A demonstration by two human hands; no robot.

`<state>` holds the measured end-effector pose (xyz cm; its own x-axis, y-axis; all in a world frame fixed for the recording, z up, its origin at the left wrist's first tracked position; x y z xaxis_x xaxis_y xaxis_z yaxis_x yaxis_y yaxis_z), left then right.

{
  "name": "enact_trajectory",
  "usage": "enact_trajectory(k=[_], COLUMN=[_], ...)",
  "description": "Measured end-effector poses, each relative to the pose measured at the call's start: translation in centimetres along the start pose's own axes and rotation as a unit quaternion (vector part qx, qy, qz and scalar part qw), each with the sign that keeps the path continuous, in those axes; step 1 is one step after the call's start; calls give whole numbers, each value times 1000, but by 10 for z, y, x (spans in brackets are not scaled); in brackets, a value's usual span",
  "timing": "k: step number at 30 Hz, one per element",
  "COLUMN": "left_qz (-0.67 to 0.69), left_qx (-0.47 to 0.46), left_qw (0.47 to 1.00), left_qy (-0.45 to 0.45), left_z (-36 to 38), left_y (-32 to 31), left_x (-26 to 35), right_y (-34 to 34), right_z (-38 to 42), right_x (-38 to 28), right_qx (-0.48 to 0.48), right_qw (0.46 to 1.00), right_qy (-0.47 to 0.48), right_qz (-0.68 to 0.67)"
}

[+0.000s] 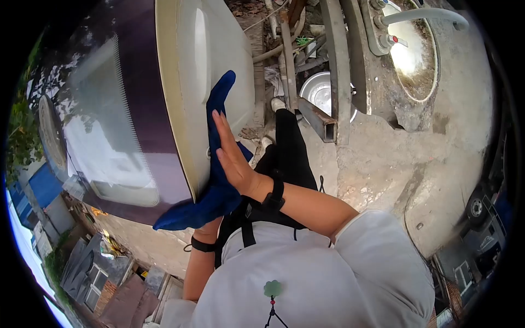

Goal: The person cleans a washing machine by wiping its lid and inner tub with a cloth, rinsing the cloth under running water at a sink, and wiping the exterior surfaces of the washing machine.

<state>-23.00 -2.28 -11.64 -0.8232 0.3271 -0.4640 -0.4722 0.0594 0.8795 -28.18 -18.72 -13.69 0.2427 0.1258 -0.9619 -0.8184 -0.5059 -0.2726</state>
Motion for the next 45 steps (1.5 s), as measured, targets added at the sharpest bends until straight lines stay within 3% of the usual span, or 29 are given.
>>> enact_trajectory(k=[1,4,5,7,9,11,12,14,15,18,20,25,27,29,30,32,36,38,40,43,45], left_qz=[-31,-259,-51,182,222,282,311,354,332,264,272,209,212,217,222,159,95,72,91,144,182], left_qx=[-54,-88,-45,-5,11,-26,-42,53,32,-3,42,-36,-49,-94,-117,-134,-93,-131,-173,-147,-174], left_qw=[997,938,992,982,973,952,939,927,938,962,958,971,963,960,957,975,991,989,981,969,954], left_qy=[-42,-215,-104,42,66,112,137,110,89,76,80,108,157,151,148,84,13,-16,-5,137,160], left_z=[10,-1,29,16,-42,-30,-24,-35,-45,-90,-111,-153,-159,-156,-154,-149,-152,-154,-173,-190,-189], left_y=[-31,-89,-146,-172,-138,-157,-164,-116,-100,-50,-40,-32,-45,-59,-62,-48,-13,-23,-29,-42,-55], left_x=[5,38,54,50,41,47,50,42,41,26,19,24,25,34,37,41,30,34,29,18,21], right_y=[3,28,40,59,67,68,68,68,67,57,56,95,113,118,114,104,91,97,111,130,137], right_z=[-3,-25,-31,-31,-31,-39,-51,-73,-87,-132,-156,-222,-243,-216,-204,-184,-212,-246,-276,-284,-260], right_x=[21,111,145,229,261,272,255,187,151,48,15,80,173,224,254,238,79,56,85,169,234], right_qx=[17,73,90,113,135,151,127,83,62,5,-15,-6,5,50,82,98,19,16,23,23,34], right_qw=[999,984,972,944,917,895,923,968,982,998,997,999,987,946,947,957,999,999,998,997,986], right_qy=[-34,-143,-185,-242,-290,-335,-287,-183,-133,19,65,4,-102,-242,-262,-223,-14,51,55,-62,-150], right_qz=[-16,-82,-115,-192,-238,-254,-222,-150,-115,-54,-45,-41,-122,-209,-169,-159,-27,2,17,-43,-70])
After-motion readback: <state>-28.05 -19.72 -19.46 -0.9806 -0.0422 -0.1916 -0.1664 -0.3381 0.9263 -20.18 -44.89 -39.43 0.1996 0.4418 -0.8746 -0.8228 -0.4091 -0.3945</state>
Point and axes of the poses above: each hand's wrist, its own z-axis away from the middle knuckle, its own y-axis out of the back of the hand, x = y × z, the point moved 7 cm from there along -z, towards the middle knuckle, and after that the axes turned 5 degrees about -y, right-handed, at the moved point
